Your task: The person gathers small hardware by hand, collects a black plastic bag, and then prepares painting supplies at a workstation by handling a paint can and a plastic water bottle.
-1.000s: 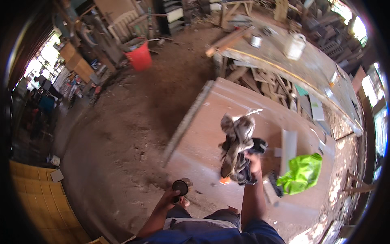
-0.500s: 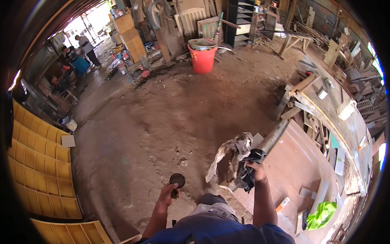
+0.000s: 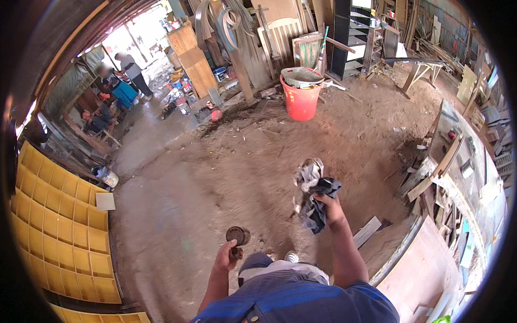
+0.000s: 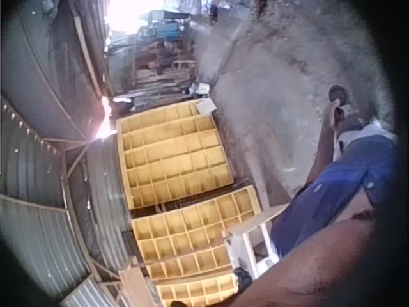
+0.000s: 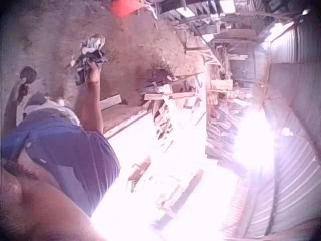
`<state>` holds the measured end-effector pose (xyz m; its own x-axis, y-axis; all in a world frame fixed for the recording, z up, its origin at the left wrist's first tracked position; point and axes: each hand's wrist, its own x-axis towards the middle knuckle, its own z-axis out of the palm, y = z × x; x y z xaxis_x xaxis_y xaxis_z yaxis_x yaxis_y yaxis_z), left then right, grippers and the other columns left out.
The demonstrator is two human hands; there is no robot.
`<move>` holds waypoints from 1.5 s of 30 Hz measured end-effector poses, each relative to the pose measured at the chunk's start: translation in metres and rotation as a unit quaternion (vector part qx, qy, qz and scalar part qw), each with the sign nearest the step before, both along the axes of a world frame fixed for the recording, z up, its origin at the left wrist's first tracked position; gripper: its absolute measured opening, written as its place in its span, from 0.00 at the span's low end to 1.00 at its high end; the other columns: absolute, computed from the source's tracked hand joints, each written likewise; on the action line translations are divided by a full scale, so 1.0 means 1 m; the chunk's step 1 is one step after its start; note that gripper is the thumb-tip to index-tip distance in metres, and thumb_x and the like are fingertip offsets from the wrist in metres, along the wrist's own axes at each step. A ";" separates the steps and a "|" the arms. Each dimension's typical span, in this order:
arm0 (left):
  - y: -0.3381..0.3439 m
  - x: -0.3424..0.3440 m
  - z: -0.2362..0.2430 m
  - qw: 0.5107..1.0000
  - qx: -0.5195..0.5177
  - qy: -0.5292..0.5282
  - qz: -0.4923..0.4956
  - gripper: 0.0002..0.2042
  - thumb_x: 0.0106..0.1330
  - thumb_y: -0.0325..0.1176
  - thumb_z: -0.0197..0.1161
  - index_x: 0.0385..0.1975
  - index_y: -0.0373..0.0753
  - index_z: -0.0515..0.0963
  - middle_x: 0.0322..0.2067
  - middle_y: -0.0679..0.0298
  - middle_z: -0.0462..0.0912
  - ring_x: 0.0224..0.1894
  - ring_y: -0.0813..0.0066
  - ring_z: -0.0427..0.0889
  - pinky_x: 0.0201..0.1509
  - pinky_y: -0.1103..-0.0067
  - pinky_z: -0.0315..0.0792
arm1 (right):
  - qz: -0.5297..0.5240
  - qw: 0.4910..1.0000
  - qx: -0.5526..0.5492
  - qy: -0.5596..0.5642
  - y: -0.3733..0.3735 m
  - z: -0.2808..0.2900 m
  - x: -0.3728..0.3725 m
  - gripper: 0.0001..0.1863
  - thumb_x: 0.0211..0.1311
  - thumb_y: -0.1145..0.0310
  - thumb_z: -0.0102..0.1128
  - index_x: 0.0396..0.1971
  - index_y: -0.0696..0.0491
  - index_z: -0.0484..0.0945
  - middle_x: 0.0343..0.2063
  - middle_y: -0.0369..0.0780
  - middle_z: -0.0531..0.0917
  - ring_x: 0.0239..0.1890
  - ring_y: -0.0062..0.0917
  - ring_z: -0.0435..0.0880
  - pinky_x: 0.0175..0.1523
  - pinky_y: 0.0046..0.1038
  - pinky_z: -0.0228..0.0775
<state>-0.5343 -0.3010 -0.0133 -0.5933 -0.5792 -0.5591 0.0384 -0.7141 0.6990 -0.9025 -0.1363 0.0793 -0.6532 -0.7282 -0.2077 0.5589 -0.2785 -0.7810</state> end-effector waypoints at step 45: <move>-0.255 -1.250 -0.004 0.955 0.069 0.127 -0.258 0.10 0.69 0.37 0.63 0.45 0.43 0.76 0.30 0.67 0.82 0.27 0.75 0.81 0.24 0.79 0.75 | -0.335 0.936 0.086 0.059 -0.094 -0.025 -0.904 0.19 0.49 0.75 0.68 0.44 0.55 0.79 0.36 0.33 0.84 0.38 0.22 0.82 0.47 0.27 0.73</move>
<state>-1.7848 -0.5556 -0.0176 -0.9065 -0.1035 -0.4093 -0.1885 -0.7682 0.6118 -1.8065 -0.2304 0.0541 -0.9772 -0.1089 -0.1821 0.2108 -0.3995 -0.8922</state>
